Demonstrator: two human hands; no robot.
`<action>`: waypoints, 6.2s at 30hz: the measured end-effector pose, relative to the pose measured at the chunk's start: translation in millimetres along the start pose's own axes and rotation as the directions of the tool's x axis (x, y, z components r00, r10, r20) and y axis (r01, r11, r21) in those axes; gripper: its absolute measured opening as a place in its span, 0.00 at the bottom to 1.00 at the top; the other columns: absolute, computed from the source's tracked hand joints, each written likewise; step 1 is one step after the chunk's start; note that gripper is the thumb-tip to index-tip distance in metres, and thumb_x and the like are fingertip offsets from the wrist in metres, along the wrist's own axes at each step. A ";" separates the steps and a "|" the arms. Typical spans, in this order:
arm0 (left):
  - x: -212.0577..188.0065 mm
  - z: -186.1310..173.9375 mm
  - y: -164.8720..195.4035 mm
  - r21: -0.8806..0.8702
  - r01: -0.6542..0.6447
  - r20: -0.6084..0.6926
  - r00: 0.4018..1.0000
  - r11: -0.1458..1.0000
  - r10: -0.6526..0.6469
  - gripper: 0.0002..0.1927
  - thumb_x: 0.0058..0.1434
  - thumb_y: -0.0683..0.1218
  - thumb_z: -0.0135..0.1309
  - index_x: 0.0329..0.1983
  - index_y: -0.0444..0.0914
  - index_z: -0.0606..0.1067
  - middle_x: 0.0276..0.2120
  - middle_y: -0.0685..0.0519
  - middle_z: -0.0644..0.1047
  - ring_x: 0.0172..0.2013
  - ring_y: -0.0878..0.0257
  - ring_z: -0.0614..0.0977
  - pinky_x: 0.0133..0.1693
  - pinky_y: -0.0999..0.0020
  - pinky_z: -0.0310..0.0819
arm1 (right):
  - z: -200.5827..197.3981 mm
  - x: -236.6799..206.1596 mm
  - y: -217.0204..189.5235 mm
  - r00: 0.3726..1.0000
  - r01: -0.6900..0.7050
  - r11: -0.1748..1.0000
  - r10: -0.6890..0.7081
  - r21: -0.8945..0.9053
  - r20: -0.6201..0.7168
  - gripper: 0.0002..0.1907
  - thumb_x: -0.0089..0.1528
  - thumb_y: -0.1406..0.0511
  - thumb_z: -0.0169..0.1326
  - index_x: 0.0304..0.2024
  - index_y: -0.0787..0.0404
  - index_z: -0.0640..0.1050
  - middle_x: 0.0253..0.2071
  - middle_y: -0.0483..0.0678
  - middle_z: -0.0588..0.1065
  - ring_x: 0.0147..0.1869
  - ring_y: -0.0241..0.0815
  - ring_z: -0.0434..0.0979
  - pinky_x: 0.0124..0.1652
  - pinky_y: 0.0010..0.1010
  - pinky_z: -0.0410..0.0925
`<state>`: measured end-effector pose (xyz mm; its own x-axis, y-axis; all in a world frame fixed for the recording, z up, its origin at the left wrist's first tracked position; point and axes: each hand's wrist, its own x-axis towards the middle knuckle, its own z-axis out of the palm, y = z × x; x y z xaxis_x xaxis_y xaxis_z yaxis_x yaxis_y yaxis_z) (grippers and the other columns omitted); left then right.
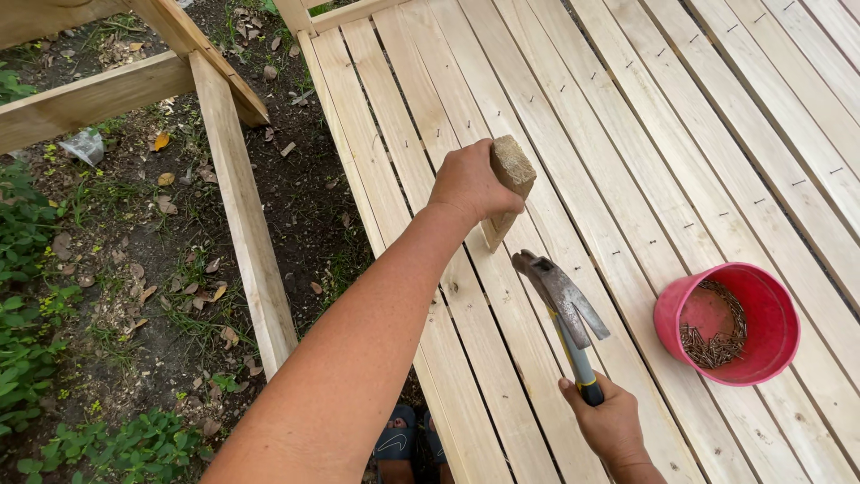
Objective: The person hammers nails into a wooden slatted surface using a hammer and a small wooden block. They repeatedly pick nails from a pink bucket and drive them into the slats, moving along the surface as they work.
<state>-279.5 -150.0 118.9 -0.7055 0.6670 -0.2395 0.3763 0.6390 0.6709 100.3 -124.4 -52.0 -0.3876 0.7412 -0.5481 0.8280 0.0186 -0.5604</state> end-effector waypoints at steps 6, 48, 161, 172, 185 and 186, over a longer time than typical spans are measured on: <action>1.3 1.3 1.4 0.003 0.036 0.009 0.999 0.999 -0.036 0.41 0.29 0.52 0.74 0.51 0.41 0.75 0.44 0.51 0.82 0.46 0.60 0.85 0.51 0.68 0.81 | 16.0 40.3 8.1 0.976 -0.079 0.905 0.155 -0.417 0.152 0.17 0.57 0.53 0.63 0.41 0.56 0.84 0.31 0.53 0.81 0.38 0.50 0.81 0.44 0.41 0.72; 7.6 -18.4 -18.3 -0.039 0.004 -0.005 1.000 0.999 -0.004 0.42 0.24 0.54 0.73 0.49 0.40 0.79 0.43 0.52 0.84 0.43 0.61 0.86 0.48 0.70 0.81 | -14.9 96.8 -10.5 0.983 0.128 0.767 -0.014 -0.629 0.183 0.14 0.58 0.50 0.57 0.42 0.44 0.83 0.38 0.50 0.83 0.48 0.51 0.83 0.52 0.42 0.75; -7.6 38.0 -24.7 -0.165 0.060 -0.245 0.964 0.984 -0.099 0.44 0.26 0.46 0.77 0.53 0.43 0.76 0.48 0.55 0.82 0.50 0.62 0.83 0.57 0.69 0.76 | -133.4 49.6 -199.9 0.856 0.455 0.888 -0.415 -0.068 0.307 0.14 0.61 0.60 0.63 0.31 0.61 0.74 0.15 0.45 0.69 0.16 0.37 0.66 0.20 0.31 0.64; -4.6 40.2 -30.9 -0.153 0.066 -0.260 0.960 0.986 -0.105 0.44 0.25 0.48 0.77 0.52 0.42 0.77 0.46 0.55 0.83 0.47 0.61 0.84 0.54 0.69 0.78 | -133.5 50.2 -197.4 0.880 0.396 0.917 -0.359 -0.059 0.312 0.13 0.61 0.60 0.63 0.31 0.61 0.74 0.15 0.46 0.67 0.16 0.38 0.65 0.20 0.32 0.63; -5.6 46.3 -30.8 -0.191 0.071 -0.262 0.957 0.979 -0.121 0.42 0.27 0.46 0.76 0.52 0.42 0.77 0.48 0.54 0.83 0.49 0.61 0.84 0.55 0.67 0.78 | -124.9 55.7 -189.7 0.888 0.389 0.910 -0.328 -0.146 0.322 0.13 0.61 0.60 0.63 0.33 0.61 0.75 0.16 0.45 0.69 0.17 0.38 0.67 0.21 0.31 0.65; -6.2 46.9 -29.9 -0.194 0.087 -0.250 0.959 0.977 -0.135 0.42 0.27 0.46 0.76 0.53 0.43 0.77 0.48 0.54 0.83 0.50 0.61 0.84 0.55 0.67 0.78 | -125.0 55.1 -189.0 0.888 0.388 0.909 -0.325 -0.152 0.325 0.13 0.61 0.60 0.63 0.33 0.61 0.75 0.16 0.45 0.69 0.17 0.38 0.67 0.21 0.30 0.65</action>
<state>-258.2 -155.3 67.4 -0.8775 0.4574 -0.1444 0.1901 0.6081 0.7708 -26.9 -3.2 101.3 -0.7446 0.4346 -0.5066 0.6642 0.4065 -0.6274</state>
